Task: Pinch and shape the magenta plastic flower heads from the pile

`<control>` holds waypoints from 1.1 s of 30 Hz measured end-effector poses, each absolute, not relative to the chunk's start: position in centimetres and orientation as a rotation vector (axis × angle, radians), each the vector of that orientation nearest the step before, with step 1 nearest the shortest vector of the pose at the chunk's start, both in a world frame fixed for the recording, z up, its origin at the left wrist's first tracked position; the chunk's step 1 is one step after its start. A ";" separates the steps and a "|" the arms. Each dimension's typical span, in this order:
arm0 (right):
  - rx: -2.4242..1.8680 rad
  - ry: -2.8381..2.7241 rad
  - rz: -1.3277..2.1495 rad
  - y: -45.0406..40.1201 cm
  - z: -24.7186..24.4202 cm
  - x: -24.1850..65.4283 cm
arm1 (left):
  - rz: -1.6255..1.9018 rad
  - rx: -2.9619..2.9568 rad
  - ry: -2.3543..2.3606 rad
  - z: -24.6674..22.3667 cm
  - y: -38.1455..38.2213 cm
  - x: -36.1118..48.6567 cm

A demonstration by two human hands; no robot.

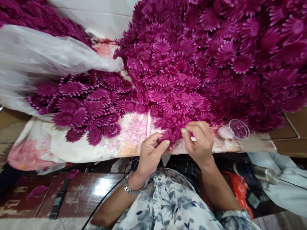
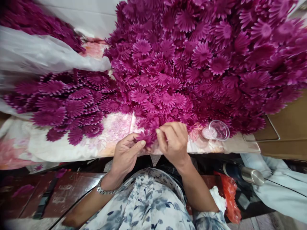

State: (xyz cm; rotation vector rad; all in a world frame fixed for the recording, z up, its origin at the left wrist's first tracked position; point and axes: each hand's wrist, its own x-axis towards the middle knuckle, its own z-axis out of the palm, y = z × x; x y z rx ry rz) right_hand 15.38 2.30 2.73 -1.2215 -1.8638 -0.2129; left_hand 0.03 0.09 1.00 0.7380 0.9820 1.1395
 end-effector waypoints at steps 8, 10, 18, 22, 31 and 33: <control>-1.261 -1.678 -0.001 3.3 3.5 17.0 | 1.276 0.788 0.945 1.4 1.1 0.1; -1.239 -1.677 0.110 2.9 3.5 16.4 | 1.316 0.828 0.894 1.3 1.3 0.1; -1.167 -1.721 0.264 1.9 3.1 14.9 | 1.097 0.650 0.972 1.5 1.0 1.0; -1.348 -1.511 0.011 3.6 2.6 17.0 | 1.046 0.570 1.016 1.7 0.8 0.7; -1.522 -1.790 -0.538 4.0 2.7 19.6 | 1.006 0.545 0.964 2.0 0.6 0.1; -1.346 -1.847 -0.375 3.1 3.2 18.3 | 1.001 0.525 0.955 2.1 0.5 0.2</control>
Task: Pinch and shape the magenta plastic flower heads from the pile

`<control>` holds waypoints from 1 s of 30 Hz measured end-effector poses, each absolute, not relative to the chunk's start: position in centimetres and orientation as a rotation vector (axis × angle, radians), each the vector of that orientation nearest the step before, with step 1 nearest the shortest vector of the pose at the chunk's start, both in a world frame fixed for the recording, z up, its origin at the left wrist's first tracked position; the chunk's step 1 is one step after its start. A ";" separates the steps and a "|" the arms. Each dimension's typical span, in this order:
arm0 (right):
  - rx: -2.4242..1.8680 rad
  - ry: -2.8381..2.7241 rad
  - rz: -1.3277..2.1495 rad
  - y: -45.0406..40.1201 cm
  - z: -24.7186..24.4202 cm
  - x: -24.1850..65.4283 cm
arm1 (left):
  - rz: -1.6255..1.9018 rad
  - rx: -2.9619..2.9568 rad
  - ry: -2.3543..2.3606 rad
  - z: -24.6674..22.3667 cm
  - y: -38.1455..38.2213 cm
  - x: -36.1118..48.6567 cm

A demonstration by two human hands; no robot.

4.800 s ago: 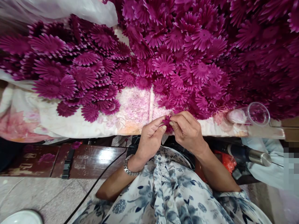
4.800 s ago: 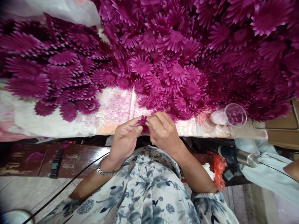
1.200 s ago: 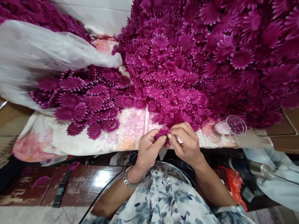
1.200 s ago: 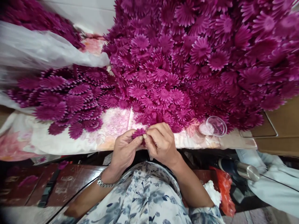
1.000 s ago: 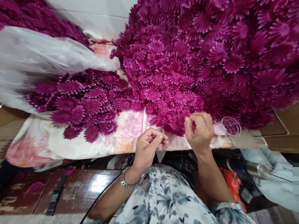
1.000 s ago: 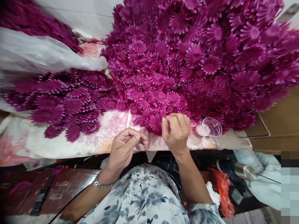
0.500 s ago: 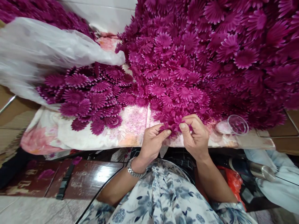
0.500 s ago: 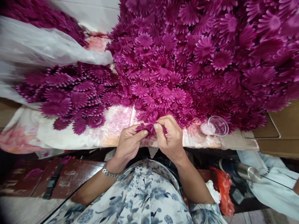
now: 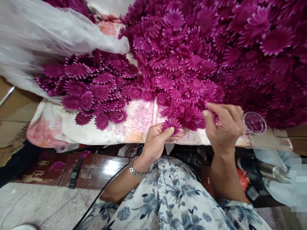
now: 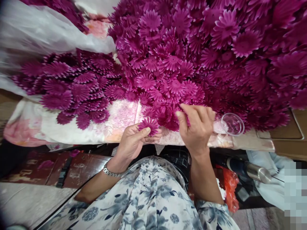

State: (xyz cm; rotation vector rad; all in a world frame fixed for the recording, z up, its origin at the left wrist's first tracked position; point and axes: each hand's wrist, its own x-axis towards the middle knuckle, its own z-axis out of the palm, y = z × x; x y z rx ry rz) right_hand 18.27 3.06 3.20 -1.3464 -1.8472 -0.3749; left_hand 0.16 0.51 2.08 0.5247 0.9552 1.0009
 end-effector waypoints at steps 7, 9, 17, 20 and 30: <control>-1.039 -2.099 0.376 2.0 2.5 14.8 | 1.100 0.517 0.953 1.4 0.1 0.4; -1.035 -2.089 0.420 1.9 2.0 14.8 | 1.108 0.526 0.987 1.3 0.0 0.4; -1.038 -1.979 0.397 0.8 2.1 14.8 | 1.140 0.644 0.999 1.1 -0.2 0.1; -1.063 -1.956 0.386 0.7 2.0 14.8 | 1.139 0.668 0.992 0.9 -0.4 0.0; -1.047 -1.927 0.451 0.3 2.0 14.2 | 1.136 0.738 1.107 0.4 -0.5 -0.1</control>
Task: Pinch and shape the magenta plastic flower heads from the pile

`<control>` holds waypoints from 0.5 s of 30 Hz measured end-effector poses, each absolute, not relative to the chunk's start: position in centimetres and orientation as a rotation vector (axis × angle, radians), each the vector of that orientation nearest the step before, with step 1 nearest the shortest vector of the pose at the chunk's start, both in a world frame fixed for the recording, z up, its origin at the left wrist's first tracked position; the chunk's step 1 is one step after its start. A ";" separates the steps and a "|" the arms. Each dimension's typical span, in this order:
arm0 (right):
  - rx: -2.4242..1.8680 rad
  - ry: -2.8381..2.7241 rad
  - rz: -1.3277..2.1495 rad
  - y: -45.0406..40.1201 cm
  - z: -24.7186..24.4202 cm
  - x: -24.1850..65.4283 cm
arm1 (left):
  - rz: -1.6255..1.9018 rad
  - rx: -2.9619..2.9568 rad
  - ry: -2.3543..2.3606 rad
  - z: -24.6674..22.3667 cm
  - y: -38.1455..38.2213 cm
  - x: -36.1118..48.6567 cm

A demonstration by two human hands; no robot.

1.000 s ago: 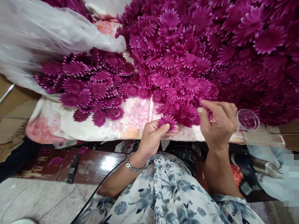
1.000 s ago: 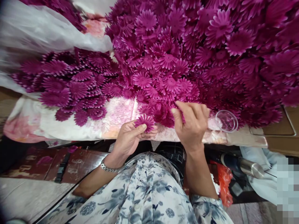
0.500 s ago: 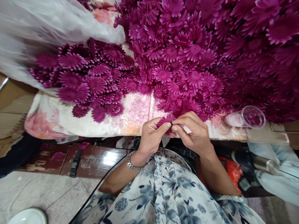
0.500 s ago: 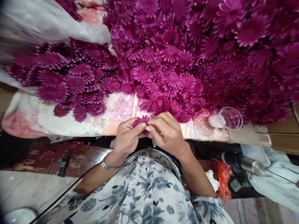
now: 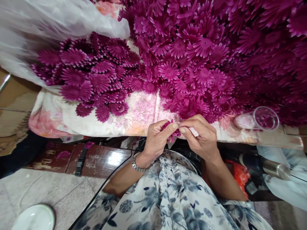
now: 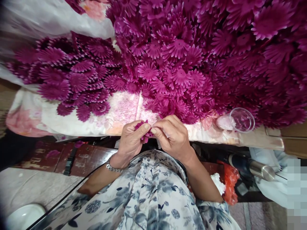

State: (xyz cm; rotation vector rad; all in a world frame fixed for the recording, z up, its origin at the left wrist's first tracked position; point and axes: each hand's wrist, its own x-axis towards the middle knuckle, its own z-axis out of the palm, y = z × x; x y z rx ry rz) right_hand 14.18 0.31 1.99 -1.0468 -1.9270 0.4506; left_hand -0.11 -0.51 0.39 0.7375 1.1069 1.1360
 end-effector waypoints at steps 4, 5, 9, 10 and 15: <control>-1.056 -1.894 0.655 0.4 2.3 13.8 | 1.104 0.827 1.091 0.3 -0.6 -0.2; -1.037 -1.907 0.697 0.4 2.4 13.7 | 1.102 0.840 1.085 0.2 -0.7 -0.2; -0.999 -1.977 0.652 0.5 2.3 13.8 | 1.102 0.886 1.077 -0.2 -1.1 -0.7; -1.008 -1.987 0.613 0.5 2.3 13.9 | 1.098 0.898 1.062 -0.4 -1.2 -0.9; -1.070 -1.956 0.541 0.1 2.0 13.9 | 1.019 0.972 0.941 -0.7 -1.4 -1.6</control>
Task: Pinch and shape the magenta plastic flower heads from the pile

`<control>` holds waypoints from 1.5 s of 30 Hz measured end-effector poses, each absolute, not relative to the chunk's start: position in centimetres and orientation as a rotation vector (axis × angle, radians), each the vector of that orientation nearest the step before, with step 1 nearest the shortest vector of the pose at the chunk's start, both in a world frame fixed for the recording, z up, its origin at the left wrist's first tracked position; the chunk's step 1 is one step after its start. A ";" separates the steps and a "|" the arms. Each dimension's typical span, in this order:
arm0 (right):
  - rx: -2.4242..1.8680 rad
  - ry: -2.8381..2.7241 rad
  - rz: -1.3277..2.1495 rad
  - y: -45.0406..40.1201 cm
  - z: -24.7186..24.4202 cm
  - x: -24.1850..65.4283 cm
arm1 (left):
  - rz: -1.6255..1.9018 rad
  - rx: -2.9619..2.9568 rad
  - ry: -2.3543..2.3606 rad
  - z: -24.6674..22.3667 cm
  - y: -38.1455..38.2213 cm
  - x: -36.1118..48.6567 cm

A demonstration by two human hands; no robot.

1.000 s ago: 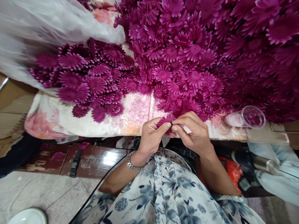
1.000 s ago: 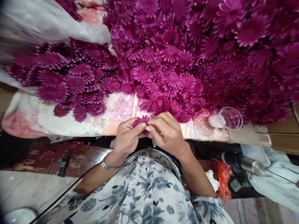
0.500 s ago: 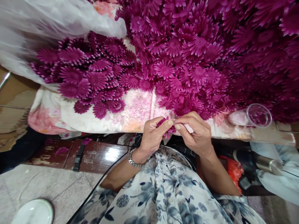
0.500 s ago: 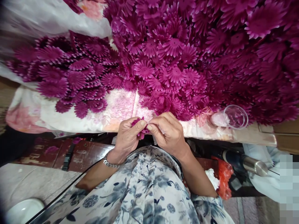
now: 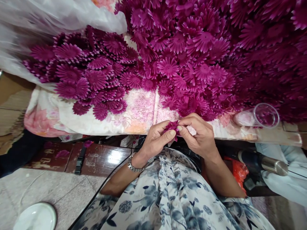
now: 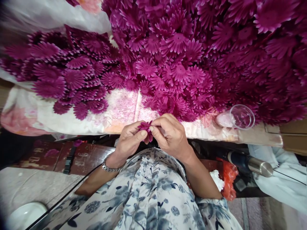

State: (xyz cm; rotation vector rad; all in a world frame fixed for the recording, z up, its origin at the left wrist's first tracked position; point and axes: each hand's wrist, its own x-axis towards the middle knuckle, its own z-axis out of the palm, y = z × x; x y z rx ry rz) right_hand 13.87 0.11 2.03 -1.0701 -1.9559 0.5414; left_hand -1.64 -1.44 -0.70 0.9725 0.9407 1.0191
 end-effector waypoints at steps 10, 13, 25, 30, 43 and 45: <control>-1.361 -1.437 0.023 1.5 1.6 16.7 | 1.156 0.746 1.036 -0.5 -1.5 -1.7; -1.536 -1.610 -0.239 2.9 2.3 19.3 | 1.150 0.803 0.997 -0.2 -1.6 -1.7; -1.041 -2.131 0.189 0.5 1.4 13.6 | 1.130 0.629 0.927 0.9 -0.9 -1.0; -1.057 -2.148 0.173 0.5 1.4 13.8 | 1.159 0.706 0.942 0.2 -1.1 -1.1; -1.068 -2.007 0.345 0.1 1.9 13.7 | 1.192 0.836 1.089 -0.8 -1.3 -1.3; -1.065 -1.979 0.420 0.1 2.2 13.6 | 1.187 0.872 1.074 -0.7 -1.4 -1.4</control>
